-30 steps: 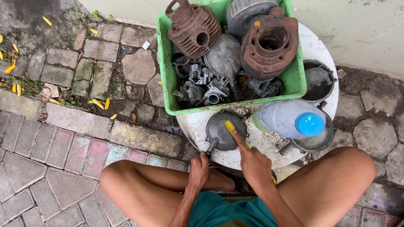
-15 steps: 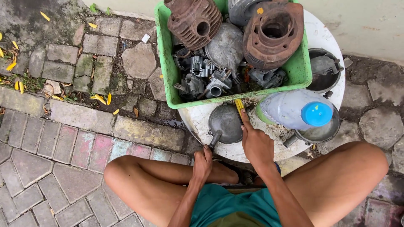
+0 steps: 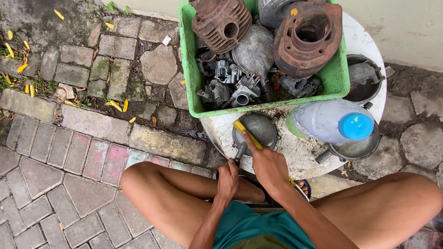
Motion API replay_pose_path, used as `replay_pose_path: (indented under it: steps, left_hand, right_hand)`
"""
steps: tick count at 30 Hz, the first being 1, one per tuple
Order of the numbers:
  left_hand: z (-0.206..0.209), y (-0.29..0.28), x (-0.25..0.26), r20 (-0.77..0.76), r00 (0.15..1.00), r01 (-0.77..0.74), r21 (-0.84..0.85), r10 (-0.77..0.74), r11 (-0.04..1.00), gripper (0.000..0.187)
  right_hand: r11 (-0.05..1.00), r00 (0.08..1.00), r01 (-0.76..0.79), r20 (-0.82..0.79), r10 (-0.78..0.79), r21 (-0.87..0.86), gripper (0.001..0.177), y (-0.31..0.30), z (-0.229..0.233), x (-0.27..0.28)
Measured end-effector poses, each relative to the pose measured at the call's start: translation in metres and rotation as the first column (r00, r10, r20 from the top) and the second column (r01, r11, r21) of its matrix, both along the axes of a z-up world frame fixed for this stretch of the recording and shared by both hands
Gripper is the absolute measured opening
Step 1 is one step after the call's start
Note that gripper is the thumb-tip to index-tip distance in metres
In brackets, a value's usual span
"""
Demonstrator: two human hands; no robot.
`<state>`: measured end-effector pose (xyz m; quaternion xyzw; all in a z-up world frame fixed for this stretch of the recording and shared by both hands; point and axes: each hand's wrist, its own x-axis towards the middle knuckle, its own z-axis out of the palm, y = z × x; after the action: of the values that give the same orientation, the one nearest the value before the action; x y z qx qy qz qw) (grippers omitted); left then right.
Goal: Cleaning a metal engine component using a brush and cleaning fluid
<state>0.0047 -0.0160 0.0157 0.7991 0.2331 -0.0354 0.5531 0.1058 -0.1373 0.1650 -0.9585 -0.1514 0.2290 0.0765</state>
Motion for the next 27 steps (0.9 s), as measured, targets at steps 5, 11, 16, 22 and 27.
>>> replay_pose_path:
  steps: [5,11,16,22,27]
  left_hand:
    - [-0.012,0.000,-0.002,-0.051,0.998,-0.025,0.000,0.025,1.000,0.065]
    - [-0.022,-0.002,-0.005,-0.094,0.994,-0.041,0.070,0.047,0.997,0.066]
    - [0.001,-0.004,0.004,-0.008,0.997,-0.080,0.021,0.080,0.997,0.065]
    - [0.012,-0.003,0.003,0.000,0.998,-0.064,0.060,0.064,0.996,0.068]
    - [0.017,-0.003,0.004,0.050,0.996,-0.077,0.064,0.074,0.995,0.068]
  right_hand:
    - [0.989,0.981,-0.132,-0.132,0.140,0.064,0.053,-0.013,0.018,0.010]
    - [0.951,0.962,-0.274,-0.028,0.273,-0.145,0.057,0.016,-0.011,0.030]
    - [0.931,0.915,-0.365,-0.190,0.357,-0.008,0.053,0.003,-0.002,0.035]
    - [0.853,0.874,-0.454,0.058,0.482,-0.257,0.057,0.019,-0.044,0.036]
    - [0.812,0.828,-0.561,-0.121,0.547,-0.162,0.052,0.006,-0.025,0.035]
